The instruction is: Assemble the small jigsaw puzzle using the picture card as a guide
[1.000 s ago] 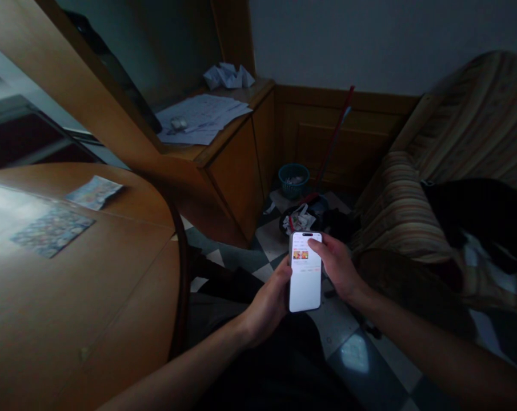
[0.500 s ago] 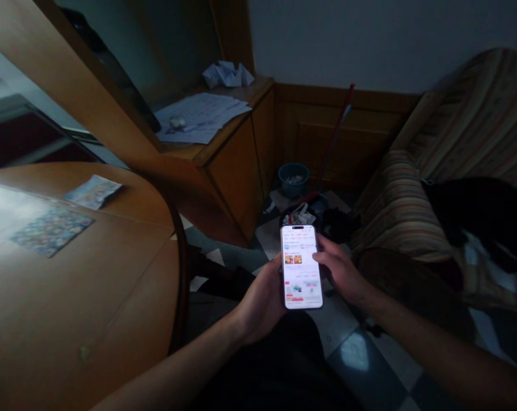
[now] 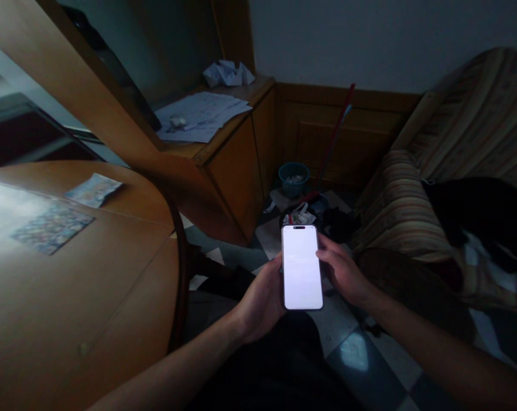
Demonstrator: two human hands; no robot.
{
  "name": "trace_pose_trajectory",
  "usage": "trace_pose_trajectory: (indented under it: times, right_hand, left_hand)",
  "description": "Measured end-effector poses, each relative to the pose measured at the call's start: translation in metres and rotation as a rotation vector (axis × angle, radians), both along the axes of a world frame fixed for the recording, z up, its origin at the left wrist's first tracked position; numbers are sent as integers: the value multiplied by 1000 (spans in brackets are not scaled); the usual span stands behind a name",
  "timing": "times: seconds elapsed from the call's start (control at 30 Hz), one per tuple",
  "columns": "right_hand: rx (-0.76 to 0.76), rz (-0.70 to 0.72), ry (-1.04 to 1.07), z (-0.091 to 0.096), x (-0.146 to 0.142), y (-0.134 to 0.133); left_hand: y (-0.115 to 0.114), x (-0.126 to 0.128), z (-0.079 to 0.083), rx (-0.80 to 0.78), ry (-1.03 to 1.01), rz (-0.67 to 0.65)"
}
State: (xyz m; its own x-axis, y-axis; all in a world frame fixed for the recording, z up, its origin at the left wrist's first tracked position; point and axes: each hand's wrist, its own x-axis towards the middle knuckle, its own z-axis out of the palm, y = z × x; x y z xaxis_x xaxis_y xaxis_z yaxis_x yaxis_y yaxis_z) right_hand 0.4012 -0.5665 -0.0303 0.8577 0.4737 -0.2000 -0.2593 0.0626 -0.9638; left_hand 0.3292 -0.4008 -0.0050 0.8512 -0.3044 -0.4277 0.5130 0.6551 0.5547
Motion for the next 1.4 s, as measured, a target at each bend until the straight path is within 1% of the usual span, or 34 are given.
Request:
trace_pose_trajectory:
  times: [0.2, 0.4, 0.57, 0.8, 0.93, 1.03, 1.23, 1.4]
  right_hand:
    - [2, 3, 32, 0, -2, 0]
    - [89, 13, 35, -4, -5, 1]
    - [103, 4, 1, -7, -7, 1]
    - [107, 41, 37, -12, -9, -1]
    - [200, 108, 73, -15, -22, -2]
    - [239, 175, 48, -16, -30, -2]
    - [178, 208, -66, -17, -31, 0]
    - [118, 135, 1, -18, -32, 4]
  left_hand:
    - [1, -1, -2, 1, -24, -13]
    - [1, 0, -4, -13, -12, -4]
    - [2, 0, -7, -37, -34, 2]
    - [4, -1, -11, -53, -51, -15]
    - [6, 1, -10, -43, -66, 31]
    - [6, 3, -9, -33, -80, 69]
    - [8, 3, -11, -21, -92, 86]
    - [9, 3, -12, -29, -82, 71]
